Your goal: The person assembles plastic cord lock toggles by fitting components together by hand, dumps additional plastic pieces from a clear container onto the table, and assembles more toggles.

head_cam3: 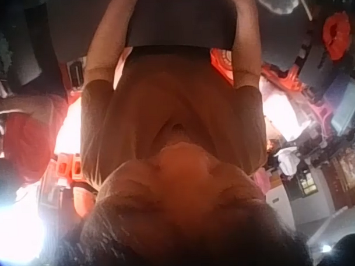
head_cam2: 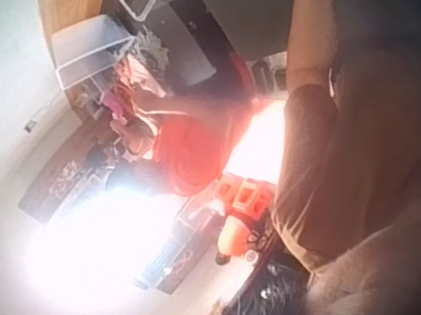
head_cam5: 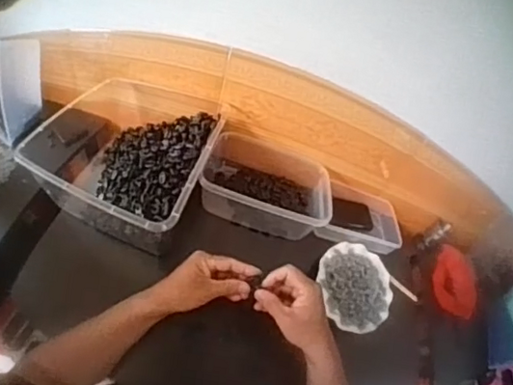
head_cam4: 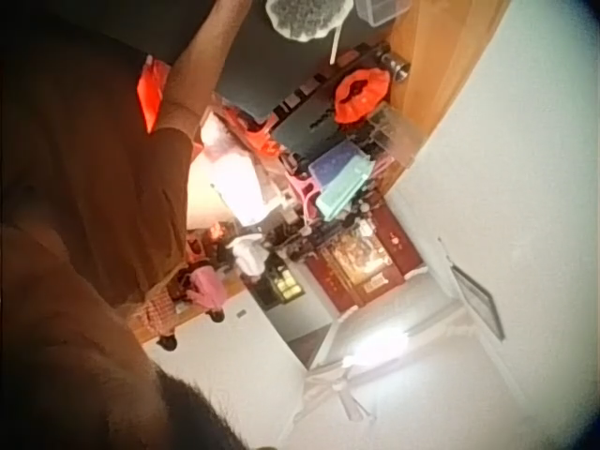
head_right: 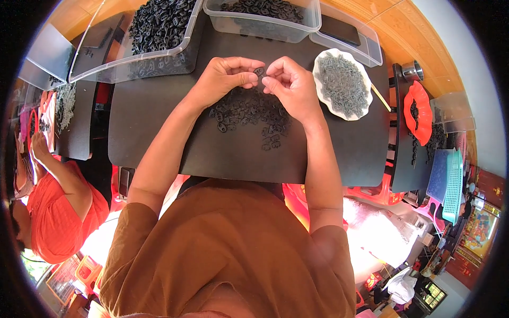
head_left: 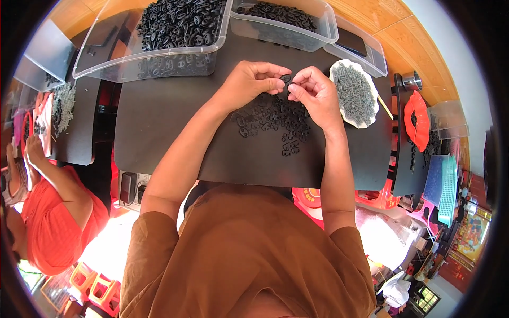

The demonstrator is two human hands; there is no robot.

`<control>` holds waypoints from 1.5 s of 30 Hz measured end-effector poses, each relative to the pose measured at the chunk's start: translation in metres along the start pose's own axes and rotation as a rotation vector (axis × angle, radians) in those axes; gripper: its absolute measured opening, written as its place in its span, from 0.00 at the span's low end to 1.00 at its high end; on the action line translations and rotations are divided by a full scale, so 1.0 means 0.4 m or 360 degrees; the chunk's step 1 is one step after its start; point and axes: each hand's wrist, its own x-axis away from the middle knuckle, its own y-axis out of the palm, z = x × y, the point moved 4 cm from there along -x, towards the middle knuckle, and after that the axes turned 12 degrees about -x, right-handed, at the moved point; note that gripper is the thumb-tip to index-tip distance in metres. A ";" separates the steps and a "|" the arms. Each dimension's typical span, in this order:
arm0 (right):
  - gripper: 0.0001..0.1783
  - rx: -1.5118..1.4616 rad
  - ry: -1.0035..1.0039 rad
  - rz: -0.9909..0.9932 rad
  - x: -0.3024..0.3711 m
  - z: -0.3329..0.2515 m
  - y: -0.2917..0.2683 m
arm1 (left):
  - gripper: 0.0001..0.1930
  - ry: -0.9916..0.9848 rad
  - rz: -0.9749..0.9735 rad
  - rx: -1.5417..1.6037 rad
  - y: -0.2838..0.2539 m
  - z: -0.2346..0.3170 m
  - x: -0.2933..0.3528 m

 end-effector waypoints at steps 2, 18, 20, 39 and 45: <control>0.07 -0.0009 -0.0013 0.0001 0.001 0.001 0.002 | 0.14 -0.0007 -0.0001 -0.0010 0.000 0.000 0.000; 0.06 -0.0140 0.0034 -0.0063 0.001 0.001 -0.003 | 0.14 -0.0051 -0.0055 0.0169 0.013 -0.001 0.000; 0.06 -0.0024 0.0027 -0.0068 0.003 -0.001 -0.005 | 0.13 -0.0063 -0.0045 0.0162 0.013 -0.003 -0.002; 0.06 -0.0054 -0.0012 -0.0058 0.003 -0.004 -0.001 | 0.14 -0.0115 -0.0078 0.0262 0.014 -0.007 0.001; 0.05 0.0097 0.0025 -0.0091 0.004 -0.006 -0.003 | 0.14 -0.0106 -0.0102 0.0134 0.012 -0.002 0.003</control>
